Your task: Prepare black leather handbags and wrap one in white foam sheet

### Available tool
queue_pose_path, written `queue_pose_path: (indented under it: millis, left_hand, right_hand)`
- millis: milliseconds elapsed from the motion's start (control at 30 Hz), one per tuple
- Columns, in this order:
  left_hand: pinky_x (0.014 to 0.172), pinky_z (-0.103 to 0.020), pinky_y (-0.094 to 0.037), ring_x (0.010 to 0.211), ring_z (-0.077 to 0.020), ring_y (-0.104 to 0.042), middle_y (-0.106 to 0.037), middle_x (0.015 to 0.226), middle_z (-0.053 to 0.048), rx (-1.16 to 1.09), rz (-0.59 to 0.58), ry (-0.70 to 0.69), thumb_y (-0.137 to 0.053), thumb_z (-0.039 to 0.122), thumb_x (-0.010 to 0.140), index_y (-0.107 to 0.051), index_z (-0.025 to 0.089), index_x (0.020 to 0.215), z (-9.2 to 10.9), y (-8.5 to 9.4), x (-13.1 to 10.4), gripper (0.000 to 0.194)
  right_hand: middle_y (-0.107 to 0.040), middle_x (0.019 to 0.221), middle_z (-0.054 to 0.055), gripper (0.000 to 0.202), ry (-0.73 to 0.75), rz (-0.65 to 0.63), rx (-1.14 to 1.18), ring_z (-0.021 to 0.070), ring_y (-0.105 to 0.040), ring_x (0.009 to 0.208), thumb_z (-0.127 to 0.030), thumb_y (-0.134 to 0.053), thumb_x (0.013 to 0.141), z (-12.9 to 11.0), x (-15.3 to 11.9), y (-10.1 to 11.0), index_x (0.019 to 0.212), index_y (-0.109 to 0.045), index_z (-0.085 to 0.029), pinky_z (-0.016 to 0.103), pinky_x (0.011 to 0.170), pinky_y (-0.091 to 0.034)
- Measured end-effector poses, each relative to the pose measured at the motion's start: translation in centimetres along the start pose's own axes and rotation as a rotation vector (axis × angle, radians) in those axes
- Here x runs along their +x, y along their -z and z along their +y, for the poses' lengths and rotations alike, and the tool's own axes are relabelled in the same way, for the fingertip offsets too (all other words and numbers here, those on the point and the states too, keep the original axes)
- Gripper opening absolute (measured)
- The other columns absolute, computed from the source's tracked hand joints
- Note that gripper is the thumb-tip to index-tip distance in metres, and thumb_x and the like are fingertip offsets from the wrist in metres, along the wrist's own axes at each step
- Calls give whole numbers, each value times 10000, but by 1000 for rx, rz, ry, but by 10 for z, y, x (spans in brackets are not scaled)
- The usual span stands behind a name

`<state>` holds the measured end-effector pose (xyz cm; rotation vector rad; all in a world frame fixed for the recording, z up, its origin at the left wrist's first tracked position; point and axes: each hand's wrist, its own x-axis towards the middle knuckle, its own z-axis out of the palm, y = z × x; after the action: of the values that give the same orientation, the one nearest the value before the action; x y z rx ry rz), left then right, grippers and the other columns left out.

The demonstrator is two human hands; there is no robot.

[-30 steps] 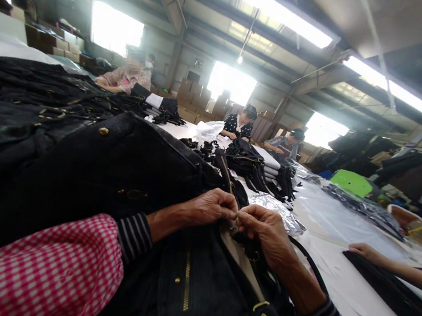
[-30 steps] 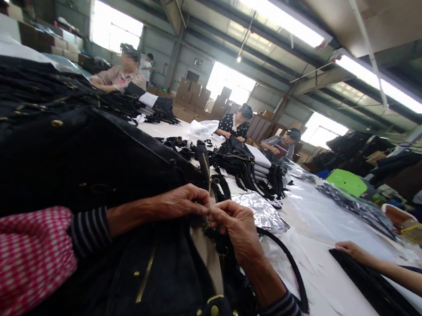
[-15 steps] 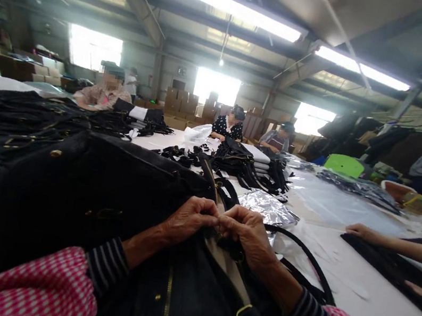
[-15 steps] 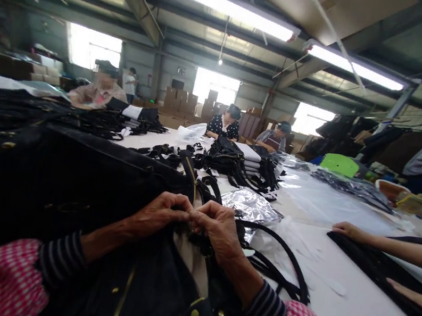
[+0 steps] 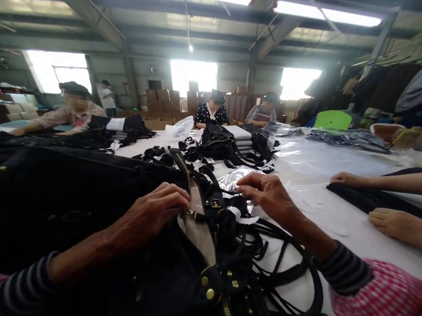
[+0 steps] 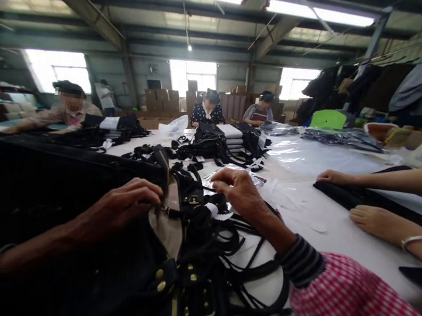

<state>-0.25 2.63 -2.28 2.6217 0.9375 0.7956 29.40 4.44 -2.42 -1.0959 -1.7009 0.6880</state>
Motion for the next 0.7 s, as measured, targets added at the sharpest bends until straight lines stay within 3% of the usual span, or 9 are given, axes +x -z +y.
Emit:
queue_pose_path:
  millis: [100, 200, 300, 433, 600, 700]
  left_hand:
    - [972, -322, -437, 1099, -185, -541, -656, 1165, -19, 158, -310, -116, -402, -5, 896, -607, 256, 1127, 29, 6, -12, 405]
    - [892, -310, -443, 1019, -197, -544, -640, 1127, -25, 321, -486, -97, -473, -9, 805, -579, 243, 1115, 45, 4, -17, 413]
    - [823, -316, -423, 976, -210, -522, -624, 1058, -33, 516, -485, -70, -507, 3, 750, -568, 221, 1014, 47, 5, -14, 348]
    - [748, -329, -375, 917, -210, -488, -589, 956, -39, 662, -406, -93, -531, 41, 776, -518, 193, 806, 50, 26, -3, 155]
    - [734, -315, -369, 862, -193, -451, -547, 877, -46, 602, -305, -128, -458, 75, 923, -485, 184, 743, 66, 58, 3, 212]
    - [736, -304, -376, 879, -187, -452, -552, 901, -47, 553, -337, -148, -433, 31, 926, -487, 182, 759, 68, 65, 2, 231]
  right_hand:
    - [-726, 918, 57, 187, -9, -166, -174, 204, -634, 840, -236, -649, 801, 14, -15, 21, 934, -759, -165, 323, 750, -474]
    - [-693, 1133, 70, 400, 141, -350, -356, 249, -591, 1067, -140, -620, 778, 21, -28, 9, 1162, -716, -199, 367, 918, -449]
    - [-667, 1170, 79, 546, 300, -390, -604, 262, -539, 1124, -25, -530, 759, 23, -31, -10, 1259, -652, -207, 390, 972, -408]
    - [-678, 1094, 91, 449, 366, -349, -750, 265, -544, 1126, 7, -487, 756, 21, -23, -9, 1120, -659, -191, 353, 923, -393]
    - [-699, 908, 86, 301, 274, -264, -819, 244, -634, 849, -166, -557, 825, -9, -1, 15, 1111, -649, -177, 312, 725, -369]
    - [-714, 859, 84, 267, 280, -333, -861, 261, -653, 816, -331, -658, 790, -45, 21, 3, 1017, -704, -198, 304, 668, -352]
